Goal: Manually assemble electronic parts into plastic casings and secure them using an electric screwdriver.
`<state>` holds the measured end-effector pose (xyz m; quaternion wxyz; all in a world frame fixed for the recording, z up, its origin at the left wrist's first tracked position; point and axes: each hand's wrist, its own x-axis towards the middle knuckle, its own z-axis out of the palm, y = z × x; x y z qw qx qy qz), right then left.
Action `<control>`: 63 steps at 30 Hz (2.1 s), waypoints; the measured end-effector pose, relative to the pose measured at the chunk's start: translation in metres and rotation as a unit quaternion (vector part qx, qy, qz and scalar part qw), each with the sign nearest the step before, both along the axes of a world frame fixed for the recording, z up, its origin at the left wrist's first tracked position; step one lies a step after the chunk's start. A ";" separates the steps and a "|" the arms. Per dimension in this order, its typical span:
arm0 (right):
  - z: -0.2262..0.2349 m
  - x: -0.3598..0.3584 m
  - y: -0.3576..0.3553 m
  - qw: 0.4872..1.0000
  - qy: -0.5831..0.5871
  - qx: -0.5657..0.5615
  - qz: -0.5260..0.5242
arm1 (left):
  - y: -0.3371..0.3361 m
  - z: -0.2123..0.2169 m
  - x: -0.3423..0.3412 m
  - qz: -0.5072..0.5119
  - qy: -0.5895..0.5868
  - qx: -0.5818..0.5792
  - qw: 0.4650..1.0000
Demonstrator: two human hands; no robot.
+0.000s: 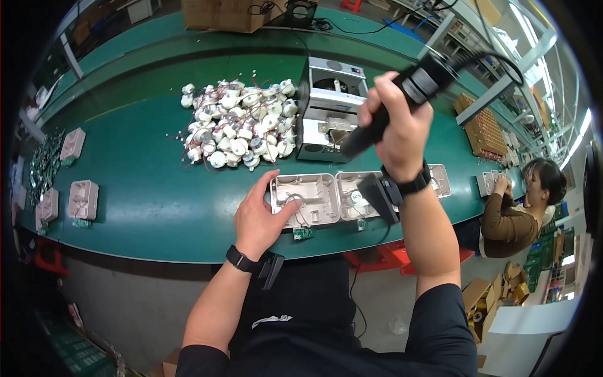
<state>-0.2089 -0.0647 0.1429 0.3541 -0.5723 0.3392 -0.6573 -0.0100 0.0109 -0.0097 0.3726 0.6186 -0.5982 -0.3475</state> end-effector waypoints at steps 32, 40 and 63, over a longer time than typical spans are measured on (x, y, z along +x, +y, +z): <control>-0.007 -0.003 0.028 0.997 0.000 -0.077 0.007 | 0.001 0.000 0.005 -0.014 -0.005 0.002 1.000; -0.002 -0.003 -0.016 0.996 0.020 -0.066 -0.062 | -0.001 -0.001 0.003 -0.026 -0.023 -0.070 0.997; -0.064 0.067 0.055 0.984 0.113 0.049 0.129 | -0.001 -0.014 0.001 -0.018 -0.038 -0.082 0.996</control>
